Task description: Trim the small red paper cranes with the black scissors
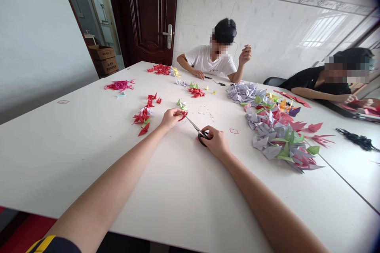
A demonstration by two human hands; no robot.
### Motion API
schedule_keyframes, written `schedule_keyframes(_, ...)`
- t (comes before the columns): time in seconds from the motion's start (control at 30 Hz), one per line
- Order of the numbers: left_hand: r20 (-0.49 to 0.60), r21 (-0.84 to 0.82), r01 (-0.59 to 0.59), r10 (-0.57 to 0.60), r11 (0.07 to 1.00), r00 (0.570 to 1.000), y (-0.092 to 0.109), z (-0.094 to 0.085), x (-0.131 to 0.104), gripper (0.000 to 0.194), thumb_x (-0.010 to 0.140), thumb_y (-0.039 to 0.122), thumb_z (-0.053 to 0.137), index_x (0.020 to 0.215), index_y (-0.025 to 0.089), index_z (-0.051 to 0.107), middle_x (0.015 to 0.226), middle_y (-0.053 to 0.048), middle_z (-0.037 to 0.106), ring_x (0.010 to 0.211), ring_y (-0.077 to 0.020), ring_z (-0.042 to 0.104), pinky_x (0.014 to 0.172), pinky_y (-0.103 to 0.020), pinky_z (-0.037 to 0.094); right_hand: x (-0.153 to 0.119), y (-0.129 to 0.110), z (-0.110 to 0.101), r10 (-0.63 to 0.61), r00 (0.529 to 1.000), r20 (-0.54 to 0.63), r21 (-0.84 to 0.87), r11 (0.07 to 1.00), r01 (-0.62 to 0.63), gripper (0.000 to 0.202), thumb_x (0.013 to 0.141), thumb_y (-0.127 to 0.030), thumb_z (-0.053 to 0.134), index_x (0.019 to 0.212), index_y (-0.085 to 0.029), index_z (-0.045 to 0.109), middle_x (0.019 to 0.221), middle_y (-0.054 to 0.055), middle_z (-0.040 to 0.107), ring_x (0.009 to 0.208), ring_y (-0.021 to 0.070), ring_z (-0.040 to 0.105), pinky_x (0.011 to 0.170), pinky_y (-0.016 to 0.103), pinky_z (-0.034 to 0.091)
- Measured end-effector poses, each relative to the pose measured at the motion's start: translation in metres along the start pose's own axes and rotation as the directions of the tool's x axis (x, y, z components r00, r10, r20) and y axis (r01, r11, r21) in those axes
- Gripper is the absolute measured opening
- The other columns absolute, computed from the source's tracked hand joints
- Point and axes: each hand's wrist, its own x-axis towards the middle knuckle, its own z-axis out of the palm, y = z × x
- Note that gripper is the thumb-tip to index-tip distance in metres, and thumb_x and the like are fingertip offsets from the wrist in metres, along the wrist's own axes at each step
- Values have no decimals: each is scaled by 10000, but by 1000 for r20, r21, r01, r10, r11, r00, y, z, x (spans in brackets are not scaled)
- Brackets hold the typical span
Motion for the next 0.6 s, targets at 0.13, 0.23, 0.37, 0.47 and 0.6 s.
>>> schedule_keyframes(0.13,2,0,0,0,1000,1000,-1,1,0,236,679,254,699,889,149,720,779,-49,703,708,-151,607,727,-289,463,0,-1,0,3,1000,4,-4,1000,-3,310,705,-497,671,903,-259,654,581,-55,460,542,133,407,513,254,264)
schedule_keyframes(0.23,5,0,0,0,1000,1000,-1,0,1,242,680,259,704,895,149,721,795,-55,707,720,-155,611,730,-290,464,0,-1,0,7,1000,2,-8,1000,-7,309,703,-497,675,898,-258,655,582,-53,465,542,132,404,511,254,259)
schedule_keyframes(0.37,11,5,-6,6,1000,1000,-3,-1,1,244,679,269,711,894,156,724,793,-53,711,715,-153,610,724,-285,461,0,-1,0,10,1000,2,-13,1000,-10,300,701,-486,675,900,-262,659,588,-54,472,547,132,409,513,253,262)
schedule_keyframes(0.47,10,4,-10,10,1000,1000,-4,-1,2,247,673,273,715,892,158,725,782,-49,708,710,-151,606,716,-280,458,1,1,0,4,1000,-3,-17,1000,-4,287,702,-474,671,896,-262,659,588,-54,472,547,131,408,515,253,259)
schedule_keyframes(0.6,11,6,-10,10,1000,1000,-5,-1,2,244,679,266,705,896,155,721,778,-50,705,706,-150,604,713,-281,456,1,1,1,4,1000,-4,-15,1000,-4,293,701,-476,667,901,-262,659,592,-51,477,548,133,411,513,254,261)
